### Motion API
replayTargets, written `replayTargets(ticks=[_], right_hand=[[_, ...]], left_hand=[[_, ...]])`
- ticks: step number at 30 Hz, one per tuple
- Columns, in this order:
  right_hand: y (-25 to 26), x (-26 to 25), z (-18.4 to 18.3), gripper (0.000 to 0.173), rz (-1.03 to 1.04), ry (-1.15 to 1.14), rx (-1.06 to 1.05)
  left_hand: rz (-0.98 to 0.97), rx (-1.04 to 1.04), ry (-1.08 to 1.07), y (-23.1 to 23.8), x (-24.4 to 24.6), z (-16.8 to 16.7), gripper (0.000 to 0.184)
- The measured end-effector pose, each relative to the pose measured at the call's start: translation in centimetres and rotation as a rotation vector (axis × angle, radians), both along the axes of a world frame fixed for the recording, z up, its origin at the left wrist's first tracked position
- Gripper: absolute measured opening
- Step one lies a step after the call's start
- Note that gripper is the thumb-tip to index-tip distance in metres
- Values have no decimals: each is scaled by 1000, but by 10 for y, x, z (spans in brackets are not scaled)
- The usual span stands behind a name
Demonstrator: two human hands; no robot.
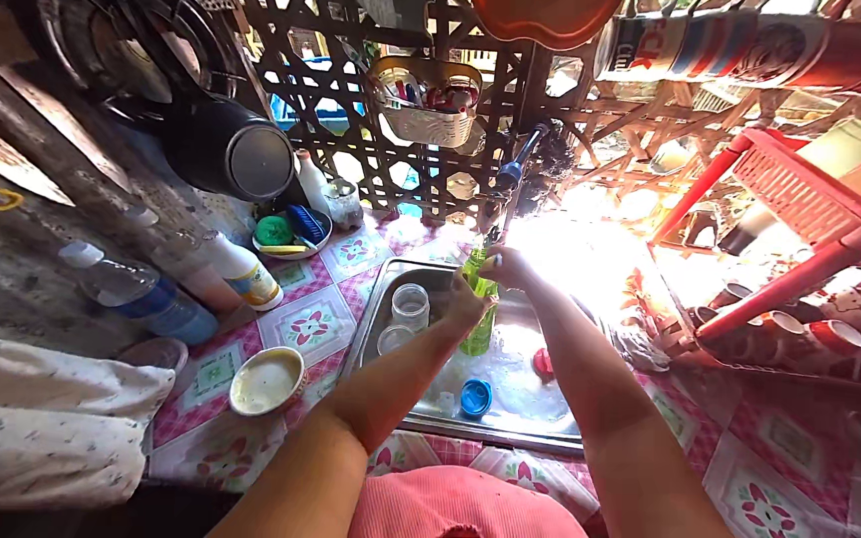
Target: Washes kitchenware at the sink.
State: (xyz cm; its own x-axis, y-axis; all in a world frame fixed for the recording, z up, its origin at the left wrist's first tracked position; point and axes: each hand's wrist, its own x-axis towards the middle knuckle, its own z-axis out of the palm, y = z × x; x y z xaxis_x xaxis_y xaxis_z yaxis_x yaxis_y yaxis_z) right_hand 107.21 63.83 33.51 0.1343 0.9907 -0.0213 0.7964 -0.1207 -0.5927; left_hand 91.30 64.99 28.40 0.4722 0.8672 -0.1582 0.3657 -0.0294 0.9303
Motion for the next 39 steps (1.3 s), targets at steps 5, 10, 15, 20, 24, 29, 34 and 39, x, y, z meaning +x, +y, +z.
replayTargets(ticks=[5,10,15,20,24,29,34,39], right_hand=[[-11,-19,22,47,-44,191,-5],[1,-56,7,67,-278,-274,-54],[8,-65,6,39,-261,-409,-89],[3,-9,-8,26,-110,360,330],[-1,-17,10,30,-275,239,148],[-2,-34,4,27,-303,325,337],[0,-12,-3,29,-410,779,370],[7,-29,-3,29,-461,551,416]], left_hand=[[115,65,64,11,8,-23,116],[95,181,439,-6,29,-4,91],[38,222,371,10,19,-11,80],[-54,-299,-512,13,10,-15,64],[-66,-224,-426,1,16,-16,72],[40,-86,-346,8,19,-11,92],[-168,-319,-582,9,6,-10,75],[34,-15,-349,15,9,-16,109]])
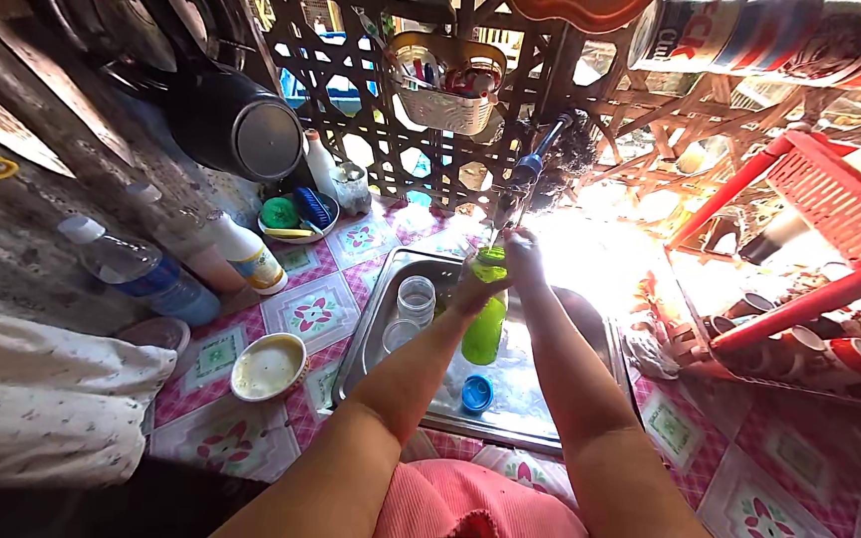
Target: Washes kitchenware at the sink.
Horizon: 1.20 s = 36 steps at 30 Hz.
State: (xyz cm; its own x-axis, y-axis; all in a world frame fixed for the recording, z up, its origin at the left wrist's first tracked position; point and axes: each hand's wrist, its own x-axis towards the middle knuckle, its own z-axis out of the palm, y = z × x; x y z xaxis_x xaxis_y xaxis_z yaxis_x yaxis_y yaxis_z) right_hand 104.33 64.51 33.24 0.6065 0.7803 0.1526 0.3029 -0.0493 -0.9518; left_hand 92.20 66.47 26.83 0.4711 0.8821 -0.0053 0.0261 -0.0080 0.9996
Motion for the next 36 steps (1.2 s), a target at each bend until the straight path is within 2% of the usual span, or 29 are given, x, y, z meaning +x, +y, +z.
replayTargets(ticks=[2,5,7,8,9,11,13,14,16,18,20,23,26,29,31,33,34,36], right_hand=[[3,3,-10,27,5,215,181],[-1,-2,-24,39,5,291,171],[-18,-30,-28,42,-4,111,64],[-27,-45,-29,50,-6,0,4],[-32,-58,-31,57,-34,-92,-46],[-36,-66,-42,60,-125,-157,-88],[-38,-50,-46,52,-176,-23,-93],[-40,-35,-44,52,-141,112,-68],[-45,-7,-43,64,-43,432,5],[-43,6,-41,69,49,591,79],[-40,2,-40,61,40,504,117],[-40,-12,-50,50,9,233,123],[-29,-21,-64,43,-160,45,165],[-19,-16,-57,39,-110,112,209],[-18,-9,-39,41,4,169,75],[-12,4,-31,48,91,354,-33],[-7,12,-35,51,110,460,-22],[-2,20,-39,50,180,532,44]], left_hand=[[0,-38,-110,1,-3,3,94],[79,20,-72,1,9,12,89],[158,68,13,13,18,12,90],[185,61,40,20,20,12,89],[175,55,62,26,21,12,88],[95,92,145,31,21,12,87],[12,124,166,29,23,7,80],[-39,74,88,23,20,10,75],[-162,-33,-44,10,12,17,68],[-184,-4,-2,7,11,13,71],[-99,134,110,15,14,4,73],[171,259,287,7,22,6,64],[112,177,231,-4,20,8,72],[129,121,168,6,18,8,90],[94,-14,-5,8,12,10,80],[-12,-209,-92,3,2,15,71],[-44,-263,-94,0,-1,18,70],[-12,-213,-60,6,0,13,66]])
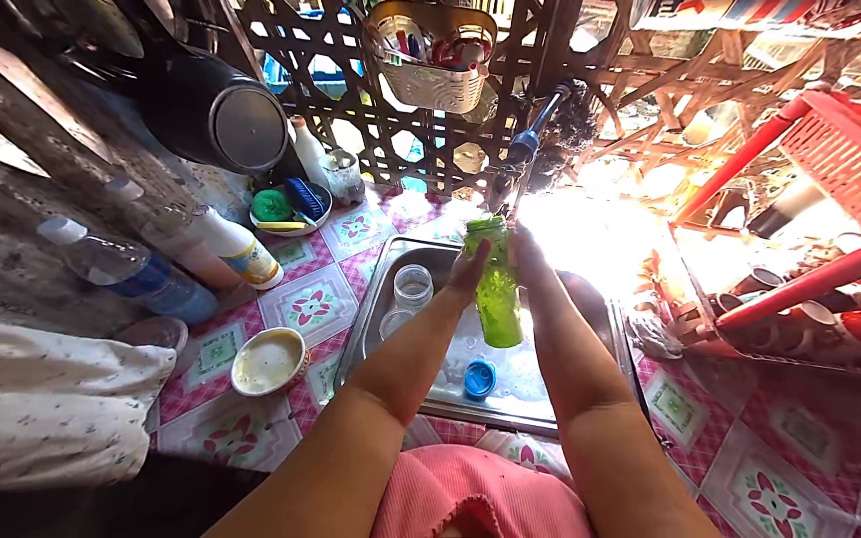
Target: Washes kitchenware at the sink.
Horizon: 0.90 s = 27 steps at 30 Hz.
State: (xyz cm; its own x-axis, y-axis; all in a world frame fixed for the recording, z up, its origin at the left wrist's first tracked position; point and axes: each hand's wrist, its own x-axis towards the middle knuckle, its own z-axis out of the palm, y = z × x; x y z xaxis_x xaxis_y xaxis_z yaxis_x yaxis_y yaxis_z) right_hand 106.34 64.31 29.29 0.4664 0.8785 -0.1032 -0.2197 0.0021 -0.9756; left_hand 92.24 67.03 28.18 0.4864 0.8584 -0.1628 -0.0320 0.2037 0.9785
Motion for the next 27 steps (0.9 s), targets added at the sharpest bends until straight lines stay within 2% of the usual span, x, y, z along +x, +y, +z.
replayTargets(ticks=[1,3,5,6,7,8,10,11,13,15,16,17,19,20,21,22,23,25,27], right_hand=[[1,0,-2,49,12,-42,55],[3,-13,4,42,-91,-253,135],[-3,-26,0,43,-227,-428,168],[-7,-28,-7,42,-259,-459,168],[-5,-27,-12,41,-282,-463,177],[-6,-29,-13,40,-292,-467,156],[-12,-45,-13,46,-255,-599,49],[-20,-59,-12,49,-229,-734,-25],[-37,-84,-17,45,-237,-1008,-123],[-52,-85,-41,40,-321,-1063,-126],[-58,-79,-52,41,-366,-946,-127],[-62,-72,-62,42,-417,-732,-106],[-66,-56,-84,39,-499,-203,3],[-69,-50,-92,37,-476,61,60],[-72,-48,-95,41,-421,347,130],[-76,-49,-93,52,-352,606,188],[-78,-54,-85,59,-319,781,203],[-80,-60,-72,59,-287,871,228],[-82,-60,-73,48,-213,783,276]], left_hand=[[68,69,68,3,1,-1,64],[190,213,188,6,4,2,62],[157,302,168,4,6,-1,60],[123,340,153,3,7,-4,68],[118,341,124,2,11,-8,82],[131,310,110,3,13,-11,88],[247,246,70,6,17,-13,82],[322,214,84,8,19,-9,81],[433,146,95,12,17,9,83],[513,103,-5,13,15,14,88],[521,114,-71,15,15,13,89],[516,142,-105,15,14,10,88],[474,167,-129,13,11,3,87],[465,160,-162,10,9,0,85],[464,147,-211,7,7,-3,81],[466,129,-272,4,7,-5,77],[466,119,-336,4,7,-7,74],[419,128,-461,8,7,-8,73],[284,123,-543,12,7,-12,79]])
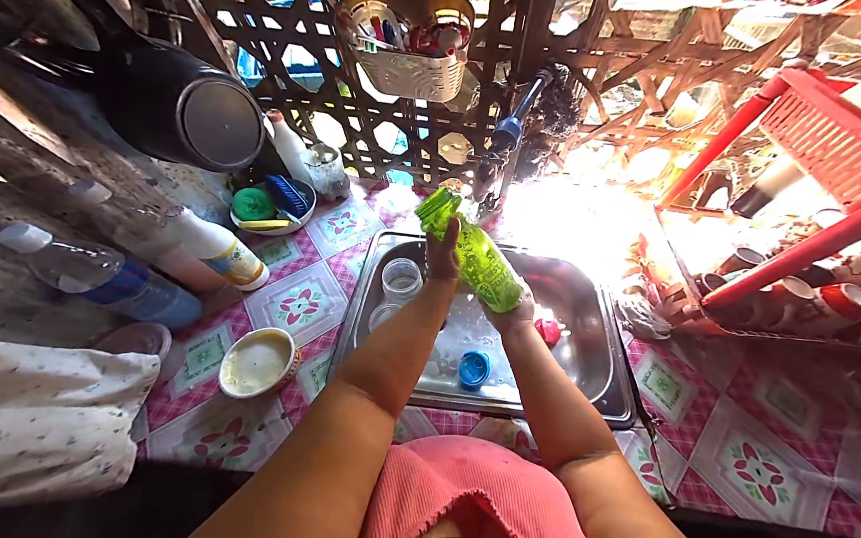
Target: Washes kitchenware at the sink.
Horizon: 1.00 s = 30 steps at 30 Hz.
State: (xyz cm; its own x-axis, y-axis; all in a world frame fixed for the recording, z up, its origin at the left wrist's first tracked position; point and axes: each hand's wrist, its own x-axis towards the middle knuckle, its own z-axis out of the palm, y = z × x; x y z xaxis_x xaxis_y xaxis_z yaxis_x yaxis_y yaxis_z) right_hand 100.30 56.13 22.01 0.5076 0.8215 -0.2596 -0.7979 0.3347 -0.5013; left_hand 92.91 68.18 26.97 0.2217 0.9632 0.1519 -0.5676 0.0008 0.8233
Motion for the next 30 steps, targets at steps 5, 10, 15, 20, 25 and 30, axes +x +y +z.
replayTargets(ticks=[5,10,15,20,25,30], right_hand=[[-12,55,-13,45,478,-160,84],[-4,80,26,30,587,-522,-365],[41,42,60,36,258,-545,-515],[72,40,78,32,69,-591,-294],[87,7,101,53,126,-1354,-693],[74,39,97,37,-30,-1675,-689]], left_hand=[[-279,-16,221,-10,-20,3,88],[-253,-284,414,-27,-23,9,61],[-137,-23,632,-41,-6,-7,65],[-225,35,662,-44,-9,-21,70],[-186,-98,925,-28,-8,-13,71],[-345,-51,751,-40,-10,3,83]])
